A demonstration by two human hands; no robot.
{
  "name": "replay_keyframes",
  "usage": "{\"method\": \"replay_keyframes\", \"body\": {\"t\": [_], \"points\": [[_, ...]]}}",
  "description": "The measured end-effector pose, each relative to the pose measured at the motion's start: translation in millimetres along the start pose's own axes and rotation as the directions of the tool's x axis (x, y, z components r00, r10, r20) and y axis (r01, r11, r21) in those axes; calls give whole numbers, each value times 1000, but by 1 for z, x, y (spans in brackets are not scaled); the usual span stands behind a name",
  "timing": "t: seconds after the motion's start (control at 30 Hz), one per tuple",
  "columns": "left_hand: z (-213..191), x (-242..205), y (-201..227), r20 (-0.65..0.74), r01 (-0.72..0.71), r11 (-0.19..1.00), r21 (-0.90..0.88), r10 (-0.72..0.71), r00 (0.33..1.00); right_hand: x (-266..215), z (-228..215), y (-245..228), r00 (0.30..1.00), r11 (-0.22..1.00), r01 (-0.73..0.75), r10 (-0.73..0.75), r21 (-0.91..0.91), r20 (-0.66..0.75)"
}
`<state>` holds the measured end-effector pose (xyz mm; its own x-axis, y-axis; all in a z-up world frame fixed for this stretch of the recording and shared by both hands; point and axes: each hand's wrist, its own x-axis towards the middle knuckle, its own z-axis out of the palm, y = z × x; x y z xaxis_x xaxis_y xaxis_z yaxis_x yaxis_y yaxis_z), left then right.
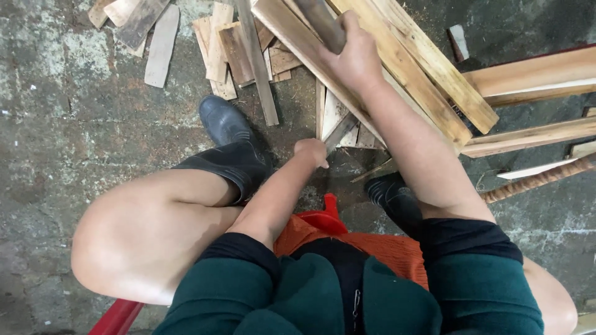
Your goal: The person aligns several wooden planks on the floor and secures them together by hammering nails into the wood. They use a hammer to drive the nails and adjust the planks as needed.
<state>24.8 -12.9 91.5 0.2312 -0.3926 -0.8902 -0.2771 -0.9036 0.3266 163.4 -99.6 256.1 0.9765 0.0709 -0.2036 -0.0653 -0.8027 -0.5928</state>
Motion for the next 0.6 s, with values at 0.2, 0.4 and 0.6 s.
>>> {"method": "replay_keyframes", "body": {"t": [0.2, 0.4, 0.6], "points": [[11, 14, 2, 17, -9, 999, 42, 9, 1000, 26, 3, 49, 952, 980, 170, -191, -104, -238], [44, 62, 8, 2, 146, 985, -90, -146, 989, 47, 5, 62, 952, 982, 164, -183, -95, -247], [51, 61, 12, -12, 224, 956, -192, -231, 973, 71, 11, 88, 959, 997, 20, -41, -77, -281]]}}
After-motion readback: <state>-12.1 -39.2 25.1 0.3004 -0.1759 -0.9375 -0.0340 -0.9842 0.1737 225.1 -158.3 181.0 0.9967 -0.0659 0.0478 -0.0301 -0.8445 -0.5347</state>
